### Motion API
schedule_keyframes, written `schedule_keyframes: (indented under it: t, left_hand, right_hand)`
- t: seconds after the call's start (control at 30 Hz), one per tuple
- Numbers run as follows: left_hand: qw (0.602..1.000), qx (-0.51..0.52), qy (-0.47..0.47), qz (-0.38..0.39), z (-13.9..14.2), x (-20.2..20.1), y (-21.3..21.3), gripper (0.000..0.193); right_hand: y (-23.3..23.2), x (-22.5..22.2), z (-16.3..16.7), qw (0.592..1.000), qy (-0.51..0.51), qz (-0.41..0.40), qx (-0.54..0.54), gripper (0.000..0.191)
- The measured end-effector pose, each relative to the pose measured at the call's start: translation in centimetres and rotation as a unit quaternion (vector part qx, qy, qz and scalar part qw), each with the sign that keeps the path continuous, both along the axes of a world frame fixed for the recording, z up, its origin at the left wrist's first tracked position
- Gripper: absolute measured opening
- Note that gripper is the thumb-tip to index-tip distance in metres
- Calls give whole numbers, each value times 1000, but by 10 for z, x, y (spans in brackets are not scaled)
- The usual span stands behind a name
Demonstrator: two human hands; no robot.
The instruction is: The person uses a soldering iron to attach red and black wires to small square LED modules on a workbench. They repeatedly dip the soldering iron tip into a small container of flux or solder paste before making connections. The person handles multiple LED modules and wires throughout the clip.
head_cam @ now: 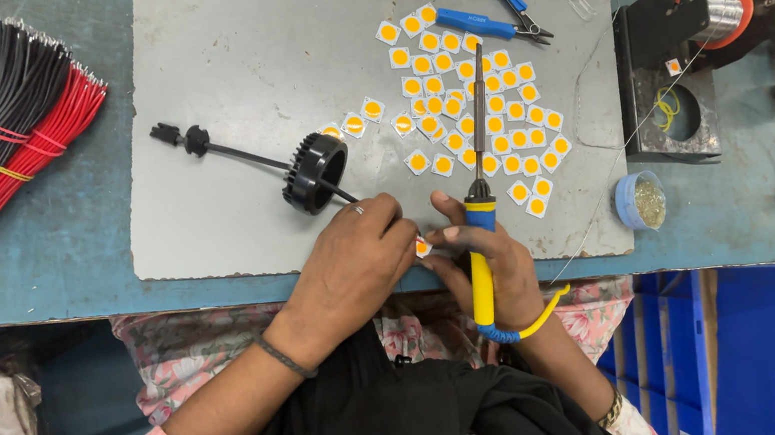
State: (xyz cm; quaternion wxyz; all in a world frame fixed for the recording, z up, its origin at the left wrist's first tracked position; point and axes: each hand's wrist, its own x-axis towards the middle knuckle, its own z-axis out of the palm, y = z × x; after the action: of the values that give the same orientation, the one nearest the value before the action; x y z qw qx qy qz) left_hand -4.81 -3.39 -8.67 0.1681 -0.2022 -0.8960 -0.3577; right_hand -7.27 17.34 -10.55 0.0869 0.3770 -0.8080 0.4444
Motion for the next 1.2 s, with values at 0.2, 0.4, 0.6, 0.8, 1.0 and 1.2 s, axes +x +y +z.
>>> schedule_keyframes:
  t: [0.2,0.4,0.6,0.8,1.0,1.2]
  left_hand:
    - [998,17,-52,-37,3,2,-6,12]
    - [997,-2,-26,-67,5,2,-13,21]
    - [990,63,-90,-91,9,-3,-21,25]
    - [979,97,-136,-115,13,-5,-29,19]
    - [970,84,-124,-193,12,-13,-39,16]
    - [964,47,-136,-223,11,-17,-42,15]
  right_hand:
    - [-7,3,-4,1000,3,-24,-13,62]
    - [-18,6,-5,999,28,-12,-18,58]
    - [-18,8,-1,998,53,-42,-2,55]
    - [-17,11,4,997,52,-55,32,47]
    - [-18,14,3,999,3,-44,-1,44]
    - [-20,14,0,999,11,-47,6,45]
